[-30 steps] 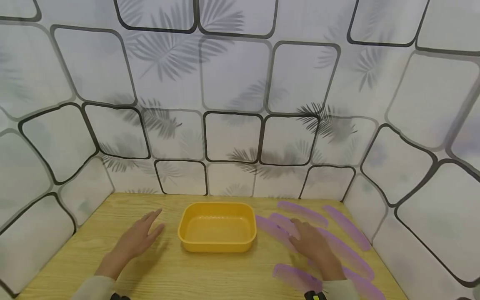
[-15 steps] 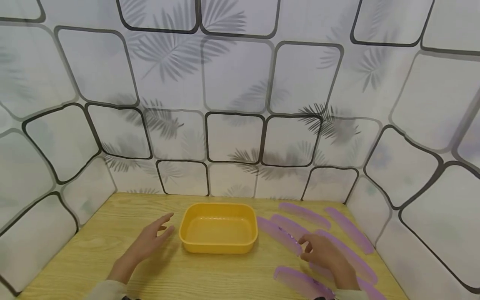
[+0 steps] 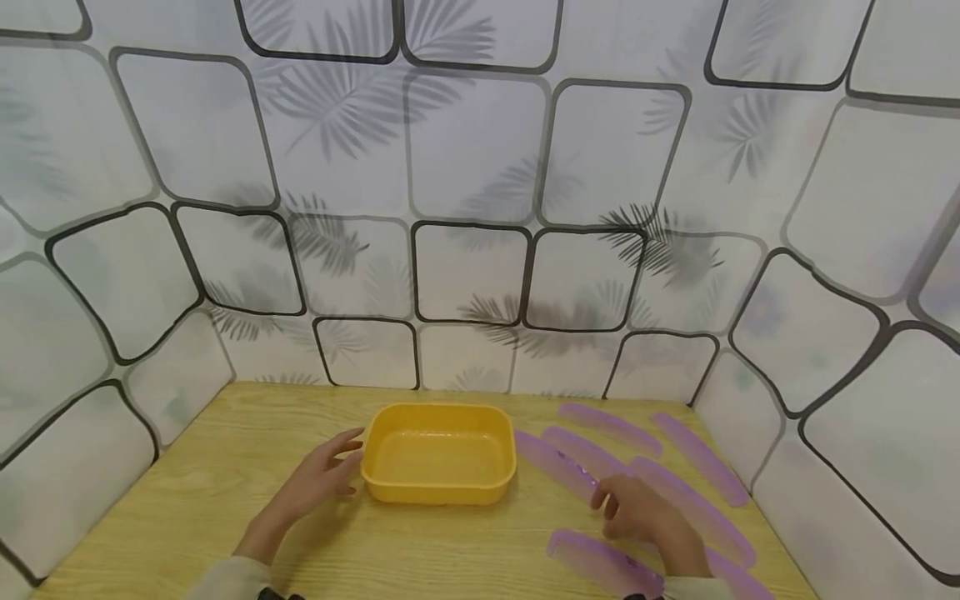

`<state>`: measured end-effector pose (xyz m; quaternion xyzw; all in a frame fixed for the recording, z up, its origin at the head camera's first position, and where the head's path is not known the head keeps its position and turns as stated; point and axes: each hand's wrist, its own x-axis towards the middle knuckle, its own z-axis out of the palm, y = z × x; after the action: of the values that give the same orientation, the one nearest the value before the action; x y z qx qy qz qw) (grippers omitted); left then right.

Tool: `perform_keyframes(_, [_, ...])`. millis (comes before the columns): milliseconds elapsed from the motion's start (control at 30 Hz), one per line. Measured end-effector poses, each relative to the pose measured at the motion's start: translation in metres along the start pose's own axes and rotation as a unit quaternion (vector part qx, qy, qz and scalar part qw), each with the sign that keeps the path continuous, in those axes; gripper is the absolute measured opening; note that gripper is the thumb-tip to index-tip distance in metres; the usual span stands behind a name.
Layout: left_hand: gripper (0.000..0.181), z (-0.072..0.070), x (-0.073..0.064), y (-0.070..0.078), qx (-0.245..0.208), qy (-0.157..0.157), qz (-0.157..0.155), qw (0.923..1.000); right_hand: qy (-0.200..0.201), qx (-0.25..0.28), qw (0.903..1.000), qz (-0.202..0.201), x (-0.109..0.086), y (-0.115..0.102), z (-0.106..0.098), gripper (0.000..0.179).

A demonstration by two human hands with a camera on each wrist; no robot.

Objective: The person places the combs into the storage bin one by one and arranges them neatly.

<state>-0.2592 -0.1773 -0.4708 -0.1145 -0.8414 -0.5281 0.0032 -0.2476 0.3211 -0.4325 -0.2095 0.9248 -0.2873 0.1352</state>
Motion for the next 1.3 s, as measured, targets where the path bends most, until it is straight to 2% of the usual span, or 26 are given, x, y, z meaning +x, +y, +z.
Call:
perform_keyframes(100, [0.057,0.003,0.001,-0.002,-0.041,-0.019,0.005,0.9990,-0.009,0.007,0.9999,0.011,0.001,0.000,0.005,0.031])
perform_keyframes(200, [0.059,0.006,0.001,-0.003,-0.054,-0.024,0.007,0.9982,-0.016,0.015,0.9993,0.030,0.002,-0.003,0.013,0.033])
perform_keyframes(367, [0.060,0.009,0.000,-0.004,-0.071,-0.028,0.000,0.9971,-0.027,-0.010,0.9983,0.052,0.006,-0.007,0.023,0.033])
perform_keyframes(600, [0.059,0.005,0.004,-0.005,-0.085,-0.040,0.001,0.9956,-0.029,-0.034,0.9988,0.023,0.006,-0.014,0.027,0.037])
perform_keyframes(767, [0.060,0.005,0.005,-0.005,-0.090,-0.044,0.009,0.9949,-0.023,-0.037,0.9984,0.035,0.005,-0.019,0.027,0.042])
perform_keyframes(1000, [0.059,0.015,0.002,-0.007,-0.093,-0.030,-0.005,0.9952,-0.013,-0.059,0.9918,0.113,0.001,-0.017,0.026,0.048])
perform_keyframes(1200, [0.059,0.018,0.002,-0.010,-0.087,-0.015,-0.006,0.9961,-0.005,-0.075,0.9860,0.149,0.002,-0.017,0.030,0.047])
perform_keyframes(1300, [0.058,0.017,0.002,-0.010,-0.087,-0.012,-0.006,0.9961,0.000,-0.078,0.9853,0.152,0.003,-0.017,0.031,0.048])
